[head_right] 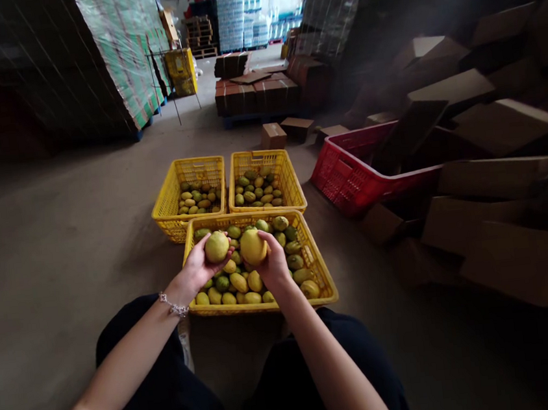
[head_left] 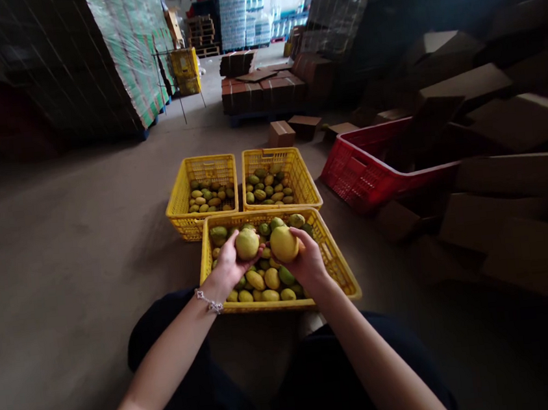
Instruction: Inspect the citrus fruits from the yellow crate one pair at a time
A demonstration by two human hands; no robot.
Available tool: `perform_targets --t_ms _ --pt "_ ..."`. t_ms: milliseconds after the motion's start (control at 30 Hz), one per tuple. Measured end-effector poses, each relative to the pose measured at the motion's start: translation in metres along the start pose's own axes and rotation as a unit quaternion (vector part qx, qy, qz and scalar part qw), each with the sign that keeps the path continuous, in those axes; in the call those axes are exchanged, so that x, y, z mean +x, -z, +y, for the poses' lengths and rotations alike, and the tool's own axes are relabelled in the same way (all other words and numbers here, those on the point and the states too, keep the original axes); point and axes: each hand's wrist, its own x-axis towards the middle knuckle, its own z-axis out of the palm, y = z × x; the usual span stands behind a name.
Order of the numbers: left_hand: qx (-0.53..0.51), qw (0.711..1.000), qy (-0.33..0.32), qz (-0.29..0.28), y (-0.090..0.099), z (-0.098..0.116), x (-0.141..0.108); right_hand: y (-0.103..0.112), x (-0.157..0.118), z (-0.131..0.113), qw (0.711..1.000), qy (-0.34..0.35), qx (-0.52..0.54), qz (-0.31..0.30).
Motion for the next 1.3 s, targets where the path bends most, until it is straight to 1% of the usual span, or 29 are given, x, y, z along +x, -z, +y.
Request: perform_targets --t_ms 100,167,233,300,367,467,567,633,700,767,833,900,967,1033,1100,1200,1233,1300 --pt "-0.005 1.0 0.006 -0.024 -0.002 -0.001 -0.002 0.001 -0.001 -0.001 0.998 -0.029 0.013 -0.055" --pt "-0.001 1.0 -0.019 -0.019 -0.003 -0.001 -0.005 0.0 -0.002 0.0 0.997 -0.041 0.016 -0.057" --pt "0.006 0.999 -0.043 0.001 -0.004 -0.001 -0.008 -0.002 -0.002 0.001 0.999 -0.033 0.022 -0.036" --pt "0.012 0.999 -0.047 0.022 -0.005 0.001 -0.01 -0.004 -0.002 0.003 1.0 -0.019 0.021 -0.014" --pt "0.012 0.999 -0.038 0.033 -0.004 0.002 -0.01 -0.006 -0.001 0.004 1.0 -0.009 0.013 0.004" --pt "-0.002 0.999 -0.012 0.04 -0.002 0.001 -0.005 -0.005 0.001 0.007 1.0 -0.013 0.01 0.014" --pt "-0.022 0.998 0.004 0.054 0.0 -0.001 -0.001 -0.001 0.004 0.009 0.999 -0.043 0.008 0.017" --pt "-0.042 0.997 -0.007 0.065 0.0 -0.001 -0.001 0.001 0.006 0.01 0.998 -0.05 0.004 0.031" --pt "-0.068 0.994 -0.036 0.075 -0.001 -0.001 -0.001 0.001 0.006 0.01 0.998 -0.041 0.004 0.05" --pt "-0.09 0.991 -0.064 0.078 -0.003 0.0 -0.002 -0.002 0.004 0.009 0.997 -0.033 0.008 0.065" --pt "-0.101 0.99 -0.067 0.073 -0.003 0.001 -0.003 -0.004 0.003 0.008 0.996 -0.041 0.01 0.074" --pt "-0.097 0.993 -0.04 0.058 -0.002 0.001 -0.002 -0.004 0.003 0.008 0.993 -0.073 0.015 0.089" --pt "-0.09 0.995 -0.013 0.044 0.0 0.0 -0.002 -0.003 0.004 0.009 0.987 -0.121 0.033 0.102" --pt "-0.089 0.995 -0.003 0.042 0.0 -0.002 -0.001 -0.001 0.005 0.009 0.981 -0.147 0.055 0.111" --pt "-0.097 0.994 -0.017 0.05 0.0 -0.003 -0.002 0.0 0.006 0.009 0.981 -0.133 0.072 0.121" --pt "-0.129 0.988 -0.055 0.062 -0.002 -0.001 -0.004 0.001 0.007 0.009 0.98 -0.105 0.087 0.145" --pt "-0.142 0.986 -0.06 0.068 -0.002 0.0 -0.005 0.001 0.008 0.009 0.978 -0.102 0.093 0.155" --pt "-0.164 0.982 -0.048 0.083 -0.003 0.001 -0.007 0.002 0.01 0.009 0.975 -0.109 0.096 0.17"
